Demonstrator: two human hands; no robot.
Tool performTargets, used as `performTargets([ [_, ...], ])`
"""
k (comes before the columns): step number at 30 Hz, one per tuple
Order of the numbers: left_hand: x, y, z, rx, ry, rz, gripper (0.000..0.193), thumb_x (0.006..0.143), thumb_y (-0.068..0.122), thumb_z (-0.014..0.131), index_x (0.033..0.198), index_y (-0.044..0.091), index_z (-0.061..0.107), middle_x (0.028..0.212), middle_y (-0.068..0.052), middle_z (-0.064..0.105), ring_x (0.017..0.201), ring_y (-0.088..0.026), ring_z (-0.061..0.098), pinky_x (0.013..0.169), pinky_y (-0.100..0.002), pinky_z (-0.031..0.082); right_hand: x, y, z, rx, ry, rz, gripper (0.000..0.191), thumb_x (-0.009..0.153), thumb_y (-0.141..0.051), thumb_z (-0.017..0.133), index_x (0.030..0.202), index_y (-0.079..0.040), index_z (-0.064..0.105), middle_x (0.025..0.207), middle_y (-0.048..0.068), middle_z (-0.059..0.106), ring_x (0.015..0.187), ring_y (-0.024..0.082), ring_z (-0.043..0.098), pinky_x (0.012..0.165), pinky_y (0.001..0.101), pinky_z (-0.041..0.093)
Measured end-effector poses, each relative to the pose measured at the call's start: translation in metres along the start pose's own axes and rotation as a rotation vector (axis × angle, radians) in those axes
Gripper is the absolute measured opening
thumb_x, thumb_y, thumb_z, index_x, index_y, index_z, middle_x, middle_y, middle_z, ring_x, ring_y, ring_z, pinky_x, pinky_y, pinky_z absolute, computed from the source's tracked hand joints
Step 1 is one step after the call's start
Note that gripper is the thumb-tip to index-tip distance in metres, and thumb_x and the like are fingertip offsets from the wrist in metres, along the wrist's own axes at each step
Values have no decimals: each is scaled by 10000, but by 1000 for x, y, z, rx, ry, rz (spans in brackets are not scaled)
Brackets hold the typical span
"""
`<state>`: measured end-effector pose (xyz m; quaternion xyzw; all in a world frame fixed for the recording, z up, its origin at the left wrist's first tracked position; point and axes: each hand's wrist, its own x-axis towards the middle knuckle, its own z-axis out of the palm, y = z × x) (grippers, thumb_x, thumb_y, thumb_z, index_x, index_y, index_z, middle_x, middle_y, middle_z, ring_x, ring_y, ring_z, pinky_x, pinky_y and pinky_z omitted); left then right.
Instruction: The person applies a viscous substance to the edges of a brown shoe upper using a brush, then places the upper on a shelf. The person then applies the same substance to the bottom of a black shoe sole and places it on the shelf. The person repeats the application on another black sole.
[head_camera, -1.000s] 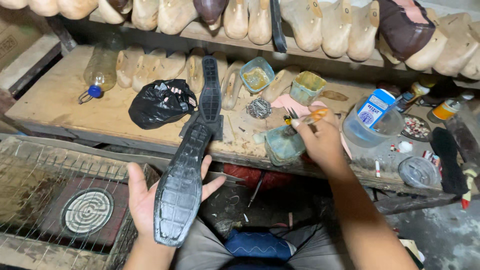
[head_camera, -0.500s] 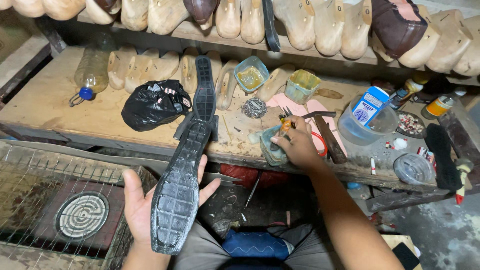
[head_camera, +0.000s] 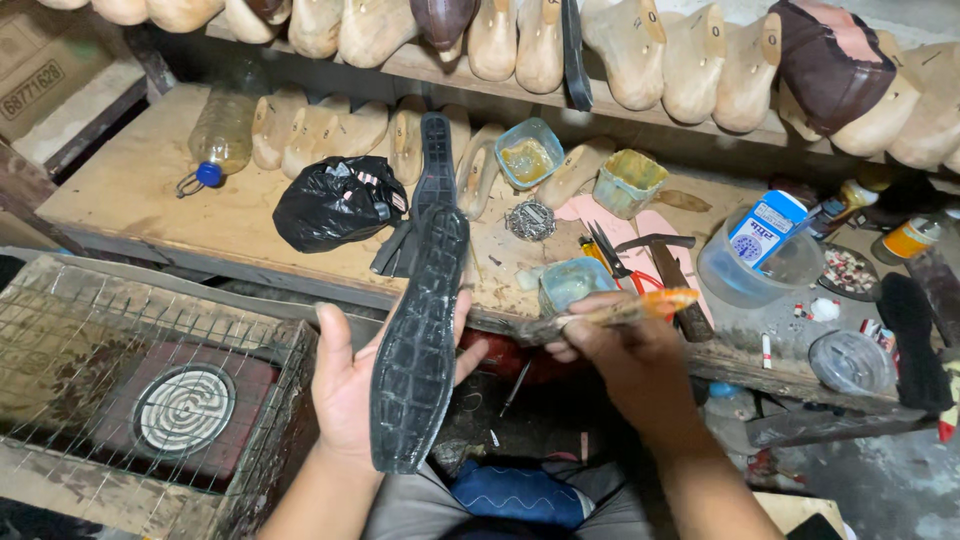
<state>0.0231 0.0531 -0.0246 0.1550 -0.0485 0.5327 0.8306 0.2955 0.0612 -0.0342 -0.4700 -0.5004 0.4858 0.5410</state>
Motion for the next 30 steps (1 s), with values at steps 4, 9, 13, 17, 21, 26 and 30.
performTargets([
  [4,4,-7,8,81,-21,-42,998,968,760,361,1644,37,233,1633,-202,376,1507,-284,379,1202,-537,260,-24,-10,34,-143,-78,-250,225,902,-36,707,1123,-4,678,991,110,767,878,160,715,801,285,591],
  [9,4,-5,16,154,89,18,1014,942,754,357,1631,18,250,1593,-167,416,1465,-247,411,1179,-476,389,-29,-27,54,-209,-192,-522,176,955,-32,715,1117,-32,646,1082,126,713,994,194,686,850,322,573],
  [13,3,-4,17,139,-16,-4,1009,1032,755,356,1694,1,245,1623,-191,429,1415,-277,439,1188,-437,343,-27,-43,53,-408,-174,-743,218,946,-45,699,1150,-42,624,1135,125,700,1076,245,707,945,350,577],
  [17,8,-5,18,165,20,15,1040,974,780,339,1670,13,253,1622,-158,429,1425,-257,431,1196,-474,269,-23,-56,56,-439,-290,-655,205,921,-37,718,1111,-41,641,1113,144,703,1016,267,721,895,349,581],
  [21,14,1,19,70,48,76,1056,941,807,331,1639,18,257,1616,-145,387,1503,-256,367,1270,-594,192,-38,-55,61,-448,-383,-503,190,892,-34,738,1072,-46,678,1070,127,730,983,255,737,853,347,587],
  [26,17,4,17,41,24,91,1085,913,810,356,1637,7,268,1649,-105,381,1535,-248,330,1284,-604,155,-56,-35,64,-260,-530,-523,207,894,-31,750,1080,-32,658,1120,113,689,1017,253,724,877,340,596],
  [30,18,5,14,72,63,90,1092,904,806,376,1623,-9,269,1624,-99,410,1546,-250,338,1282,-606,177,-57,-44,63,-381,-547,-587,201,863,-45,799,1028,-57,685,1060,73,722,979,227,741,841,313,598],
])
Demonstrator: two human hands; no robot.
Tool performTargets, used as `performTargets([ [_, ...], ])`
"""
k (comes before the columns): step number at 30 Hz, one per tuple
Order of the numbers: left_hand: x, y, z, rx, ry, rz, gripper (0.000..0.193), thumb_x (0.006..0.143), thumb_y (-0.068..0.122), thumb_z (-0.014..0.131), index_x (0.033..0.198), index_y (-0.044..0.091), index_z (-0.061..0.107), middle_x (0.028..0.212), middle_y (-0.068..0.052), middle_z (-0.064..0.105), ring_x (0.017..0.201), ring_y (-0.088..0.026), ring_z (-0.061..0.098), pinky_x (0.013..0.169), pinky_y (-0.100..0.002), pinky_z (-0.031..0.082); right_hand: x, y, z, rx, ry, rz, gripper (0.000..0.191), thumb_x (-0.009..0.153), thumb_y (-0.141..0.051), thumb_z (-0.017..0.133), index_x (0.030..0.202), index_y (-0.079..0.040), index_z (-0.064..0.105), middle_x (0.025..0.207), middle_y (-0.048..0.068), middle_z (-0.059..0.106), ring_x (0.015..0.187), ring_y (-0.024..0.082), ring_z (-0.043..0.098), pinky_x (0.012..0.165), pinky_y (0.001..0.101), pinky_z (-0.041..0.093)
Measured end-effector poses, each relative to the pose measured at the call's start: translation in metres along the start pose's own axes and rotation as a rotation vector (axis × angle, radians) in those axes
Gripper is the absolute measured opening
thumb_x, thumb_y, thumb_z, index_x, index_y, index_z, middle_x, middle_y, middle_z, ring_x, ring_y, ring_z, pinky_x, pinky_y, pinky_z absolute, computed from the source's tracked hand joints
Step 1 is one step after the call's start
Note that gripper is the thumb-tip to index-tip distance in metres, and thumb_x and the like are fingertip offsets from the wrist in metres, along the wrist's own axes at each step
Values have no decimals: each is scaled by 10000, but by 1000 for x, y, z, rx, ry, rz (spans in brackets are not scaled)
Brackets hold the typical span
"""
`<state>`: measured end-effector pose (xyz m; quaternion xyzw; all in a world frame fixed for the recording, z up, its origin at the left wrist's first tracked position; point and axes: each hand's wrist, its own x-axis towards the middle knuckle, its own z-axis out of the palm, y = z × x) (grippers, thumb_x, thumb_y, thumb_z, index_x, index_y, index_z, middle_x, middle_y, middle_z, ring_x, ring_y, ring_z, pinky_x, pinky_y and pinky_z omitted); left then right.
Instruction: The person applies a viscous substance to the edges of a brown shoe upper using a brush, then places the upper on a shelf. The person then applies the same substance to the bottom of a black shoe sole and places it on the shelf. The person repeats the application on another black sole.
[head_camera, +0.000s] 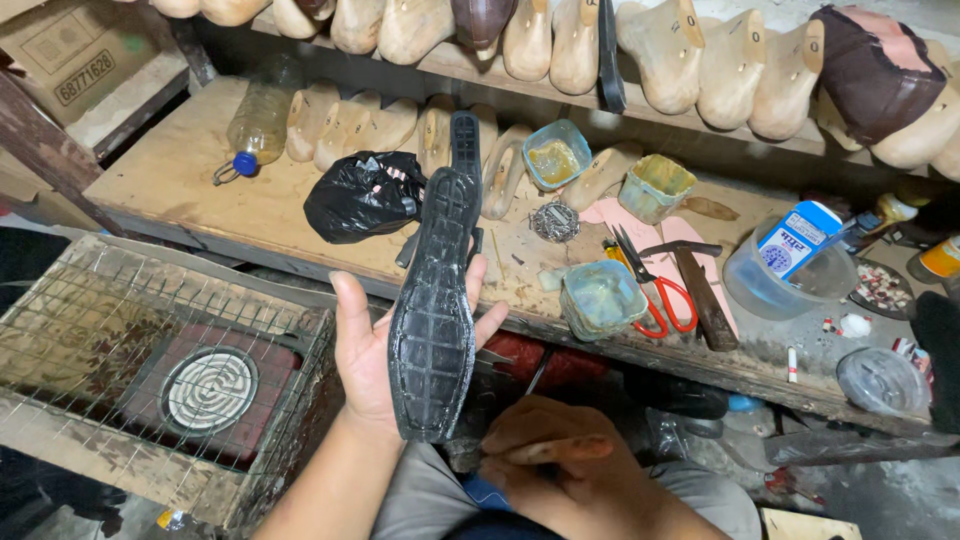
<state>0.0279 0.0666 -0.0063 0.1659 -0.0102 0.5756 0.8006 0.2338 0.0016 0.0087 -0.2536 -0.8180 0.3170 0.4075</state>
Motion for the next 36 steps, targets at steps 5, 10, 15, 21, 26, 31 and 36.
performTargets([
  [5,-3,-7,0,-63,-70,-100,1071,924,823,387,1625,24,259,1612,-134,412,1512,-319,335,1256,-603,182,26,-10,-8,-28,182,210,259,832,-36,801,1079,-40,722,1069,90,753,945,232,753,819,314,604],
  [10,2,-7,0,-46,36,-23,1084,907,810,378,1617,-1,260,1631,-116,376,1535,-301,313,1244,-638,202,16,0,15,-34,-16,-148,171,961,-62,791,1101,-40,694,1130,118,737,949,191,753,799,266,611],
  [15,-11,-12,-5,150,-66,-101,1059,913,823,397,1693,149,152,1674,-166,333,1506,-309,327,1249,-547,208,20,30,-3,-223,139,-192,180,935,-91,745,1103,-57,689,1072,123,733,1000,274,740,862,375,604],
  [21,-30,-23,-21,206,-98,-203,1153,848,816,454,1693,144,50,1647,-84,281,1467,-252,380,1234,-608,295,49,31,-26,-479,351,-247,170,939,-80,699,1109,-68,694,1068,115,727,1008,291,722,894,388,578],
  [26,-40,-11,-25,228,-157,-261,1222,866,847,495,1715,121,1,1648,-146,222,1503,-312,300,1232,-612,242,40,17,-20,25,276,199,198,901,-90,718,1084,-14,723,1070,112,733,903,242,765,792,332,624],
  [31,-48,-6,-16,383,-102,-413,1316,684,876,564,1650,220,-43,1724,4,131,1563,-284,216,1193,-630,234,41,52,-34,-296,509,27,187,928,-81,709,1095,3,697,1098,135,716,1009,256,712,915,346,560],
  [36,-47,-4,-27,342,-88,-398,1319,699,864,587,1651,205,-43,1723,-67,119,1567,-298,170,1206,-616,250,25,53,-22,-125,359,81,196,874,-83,749,1053,-9,721,995,124,742,879,236,730,801,322,592],
])
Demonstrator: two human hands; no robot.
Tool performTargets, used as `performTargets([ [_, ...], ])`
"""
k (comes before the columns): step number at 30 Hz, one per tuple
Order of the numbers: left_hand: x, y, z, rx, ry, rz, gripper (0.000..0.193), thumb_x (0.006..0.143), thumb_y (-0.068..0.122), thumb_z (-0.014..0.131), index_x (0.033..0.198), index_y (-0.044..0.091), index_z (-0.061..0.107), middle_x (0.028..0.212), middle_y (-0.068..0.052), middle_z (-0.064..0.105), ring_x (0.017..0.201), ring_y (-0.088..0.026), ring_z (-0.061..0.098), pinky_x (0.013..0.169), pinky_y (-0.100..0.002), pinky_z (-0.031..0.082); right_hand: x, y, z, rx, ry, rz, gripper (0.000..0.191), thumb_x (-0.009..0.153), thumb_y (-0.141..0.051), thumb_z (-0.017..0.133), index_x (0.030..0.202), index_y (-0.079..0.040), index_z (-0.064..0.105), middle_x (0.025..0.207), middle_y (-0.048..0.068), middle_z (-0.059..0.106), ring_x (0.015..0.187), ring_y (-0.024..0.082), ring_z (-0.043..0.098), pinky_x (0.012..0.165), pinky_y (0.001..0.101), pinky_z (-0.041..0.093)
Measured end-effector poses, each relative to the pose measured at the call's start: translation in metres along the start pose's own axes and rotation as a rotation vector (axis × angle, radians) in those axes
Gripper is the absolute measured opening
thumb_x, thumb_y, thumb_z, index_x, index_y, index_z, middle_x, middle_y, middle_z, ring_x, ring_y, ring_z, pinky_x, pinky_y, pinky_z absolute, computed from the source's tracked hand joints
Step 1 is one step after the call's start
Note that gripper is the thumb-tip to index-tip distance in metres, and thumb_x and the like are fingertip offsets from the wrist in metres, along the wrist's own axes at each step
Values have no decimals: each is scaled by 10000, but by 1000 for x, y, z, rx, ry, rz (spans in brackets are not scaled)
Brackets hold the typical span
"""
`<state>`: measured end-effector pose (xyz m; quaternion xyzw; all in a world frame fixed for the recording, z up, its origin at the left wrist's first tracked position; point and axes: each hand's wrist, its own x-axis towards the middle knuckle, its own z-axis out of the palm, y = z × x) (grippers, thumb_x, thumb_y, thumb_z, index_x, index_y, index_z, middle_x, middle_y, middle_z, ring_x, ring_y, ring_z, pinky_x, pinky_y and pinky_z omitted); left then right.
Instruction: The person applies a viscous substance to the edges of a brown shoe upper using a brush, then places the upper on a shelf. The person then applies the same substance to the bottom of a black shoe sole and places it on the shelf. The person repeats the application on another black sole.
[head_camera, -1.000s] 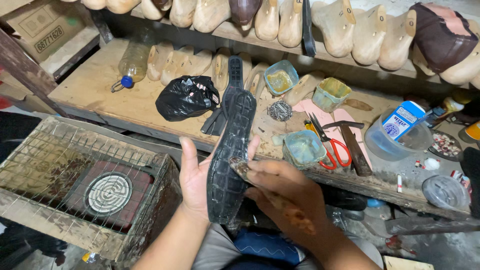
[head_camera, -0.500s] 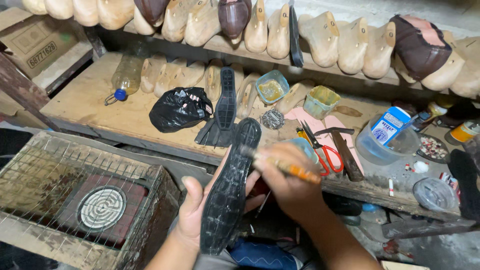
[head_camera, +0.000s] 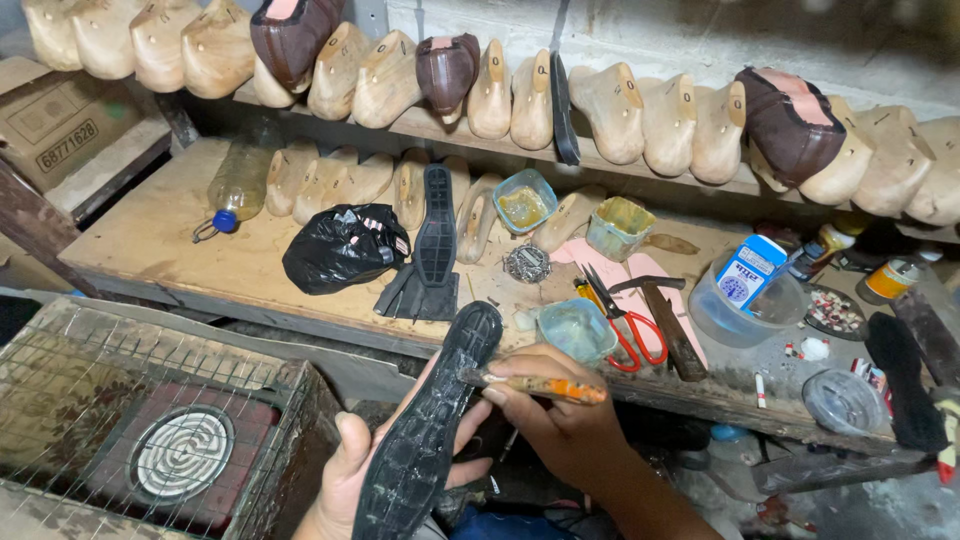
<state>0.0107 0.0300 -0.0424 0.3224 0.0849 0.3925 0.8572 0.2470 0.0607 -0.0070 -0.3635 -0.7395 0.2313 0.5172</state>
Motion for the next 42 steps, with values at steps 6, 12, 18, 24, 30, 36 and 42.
performTargets([
  [6,-4,-16,-26,-160,-98,31,1201,832,796,536,1670,127,-6,1674,-102,226,1525,-274,290,1237,-642,274,-2,-15,3,66,-8,-155,155,964,-52,698,1115,-21,708,1118,145,715,1009,252,731,864,337,595],
  [12,5,-22,-20,-233,24,111,1032,898,748,449,1665,145,115,1569,-133,399,1325,-264,521,1199,-552,333,-29,-15,20,247,-147,220,174,921,-54,710,1093,-31,723,1090,142,717,905,231,772,758,368,660],
  [18,32,-10,2,-381,57,185,845,942,635,412,1624,159,265,1520,-180,496,1288,-268,569,1100,-486,421,-51,-7,18,46,-103,-336,253,943,-56,793,1163,-82,672,1132,94,729,1079,206,732,909,312,611],
  [24,66,19,17,-133,427,313,644,985,449,456,1363,-65,545,1230,-205,674,1090,-279,687,968,-439,559,-83,34,-13,325,441,540,326,829,1,748,1153,18,712,986,150,775,878,207,738,811,328,590],
  [30,119,64,43,161,364,280,459,992,369,493,1207,-12,633,1023,-171,730,840,-241,706,734,-398,589,-106,60,-35,346,585,738,342,832,5,712,1174,17,714,971,165,783,829,207,737,760,350,597],
  [36,233,146,52,268,198,269,348,957,286,597,1177,20,634,1007,-132,715,889,-258,718,818,-442,619,-148,100,-48,309,670,798,319,814,15,722,1131,50,719,943,186,800,801,232,753,747,355,616],
  [42,336,209,52,556,357,170,467,867,408,651,1151,39,613,1002,-129,728,917,-289,742,855,-487,624,-178,136,-57,226,575,658,122,872,-13,743,954,58,797,848,186,794,759,212,782,634,372,624],
])
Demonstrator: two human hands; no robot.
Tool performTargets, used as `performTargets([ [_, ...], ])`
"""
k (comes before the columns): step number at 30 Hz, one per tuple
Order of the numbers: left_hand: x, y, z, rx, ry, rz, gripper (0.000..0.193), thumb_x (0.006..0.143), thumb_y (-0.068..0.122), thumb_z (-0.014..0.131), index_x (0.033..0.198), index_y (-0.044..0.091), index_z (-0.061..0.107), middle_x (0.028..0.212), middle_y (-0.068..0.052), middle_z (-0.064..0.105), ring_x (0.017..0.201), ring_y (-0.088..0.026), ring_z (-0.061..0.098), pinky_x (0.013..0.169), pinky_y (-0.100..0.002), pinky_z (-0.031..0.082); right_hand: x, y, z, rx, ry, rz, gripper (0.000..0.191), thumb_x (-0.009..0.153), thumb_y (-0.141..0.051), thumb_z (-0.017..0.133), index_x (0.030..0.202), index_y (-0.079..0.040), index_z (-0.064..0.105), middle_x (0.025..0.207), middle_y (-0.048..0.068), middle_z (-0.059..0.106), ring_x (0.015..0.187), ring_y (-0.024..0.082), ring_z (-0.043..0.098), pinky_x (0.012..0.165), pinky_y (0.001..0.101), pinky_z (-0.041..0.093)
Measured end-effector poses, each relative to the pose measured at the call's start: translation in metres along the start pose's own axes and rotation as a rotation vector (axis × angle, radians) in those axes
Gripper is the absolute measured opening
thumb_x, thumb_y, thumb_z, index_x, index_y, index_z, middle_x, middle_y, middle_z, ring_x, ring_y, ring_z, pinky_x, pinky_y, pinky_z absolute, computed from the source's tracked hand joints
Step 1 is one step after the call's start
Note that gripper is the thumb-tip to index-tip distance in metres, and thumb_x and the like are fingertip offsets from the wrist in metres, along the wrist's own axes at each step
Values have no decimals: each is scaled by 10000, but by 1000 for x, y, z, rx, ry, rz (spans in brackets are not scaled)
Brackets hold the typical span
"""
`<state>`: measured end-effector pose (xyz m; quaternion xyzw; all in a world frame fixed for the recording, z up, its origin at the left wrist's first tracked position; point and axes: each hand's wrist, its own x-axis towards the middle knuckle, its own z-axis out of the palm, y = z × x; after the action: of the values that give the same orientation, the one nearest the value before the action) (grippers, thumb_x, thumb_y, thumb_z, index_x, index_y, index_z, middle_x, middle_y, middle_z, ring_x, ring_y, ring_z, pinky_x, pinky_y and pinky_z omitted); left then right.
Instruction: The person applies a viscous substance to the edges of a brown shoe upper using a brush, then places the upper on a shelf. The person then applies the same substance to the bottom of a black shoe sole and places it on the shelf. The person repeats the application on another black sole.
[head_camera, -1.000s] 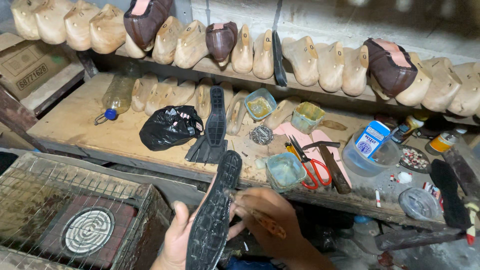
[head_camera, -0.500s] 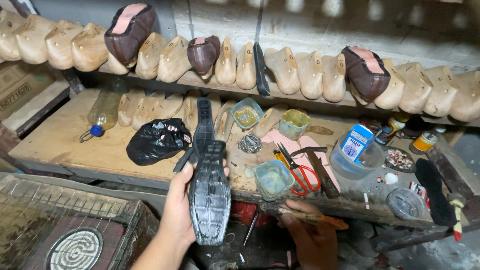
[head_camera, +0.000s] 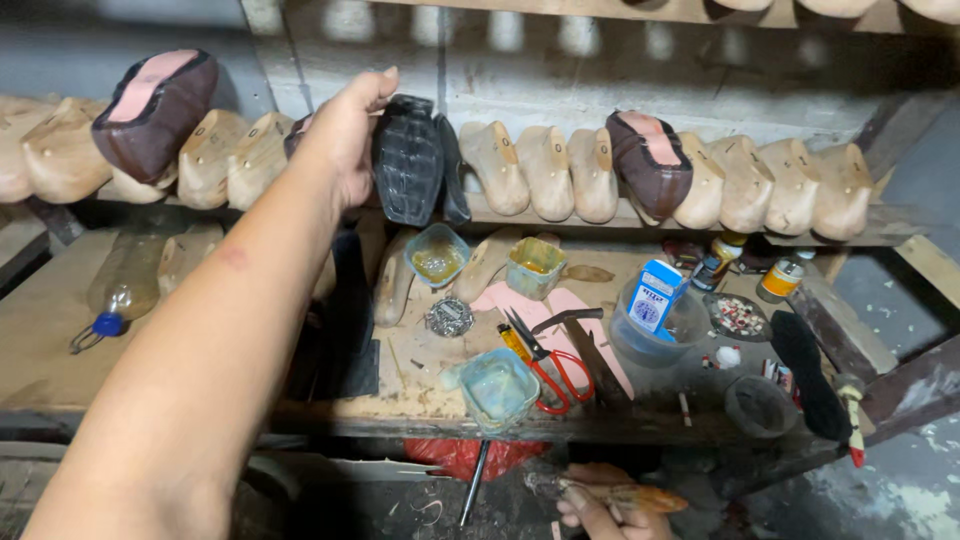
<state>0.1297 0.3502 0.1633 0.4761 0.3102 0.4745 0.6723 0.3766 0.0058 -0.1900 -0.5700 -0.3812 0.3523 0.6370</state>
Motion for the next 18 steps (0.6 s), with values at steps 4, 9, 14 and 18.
performTargets([
  [4,28,4,6,550,434,-92,545,916,470,717,1241,63,557,1133,-164,614,1034,-376,574,819,-683,439,1,-3,4,-14,-14,143,130,859,-11,745,958,59,793,836,188,794,743,216,778,628,375,623],
  [9,30,-4,-3,1308,492,783,442,893,367,746,979,-63,688,970,-298,706,920,-444,681,815,-506,534,1,-6,14,-28,-59,204,144,842,-8,747,962,59,788,821,190,794,724,222,774,621,378,622],
  [14,-25,-63,27,1102,204,665,407,944,335,691,762,-26,742,650,-194,679,575,-271,682,613,-429,549,2,-4,23,-30,-98,206,159,825,-4,750,967,59,782,806,191,793,704,227,770,613,381,620],
  [18,-80,-149,57,310,91,-95,406,885,278,702,1153,-3,584,880,-54,694,663,-92,652,544,-274,573,4,-9,29,-24,-108,189,173,811,-2,752,971,59,778,794,193,793,689,232,767,607,383,619],
])
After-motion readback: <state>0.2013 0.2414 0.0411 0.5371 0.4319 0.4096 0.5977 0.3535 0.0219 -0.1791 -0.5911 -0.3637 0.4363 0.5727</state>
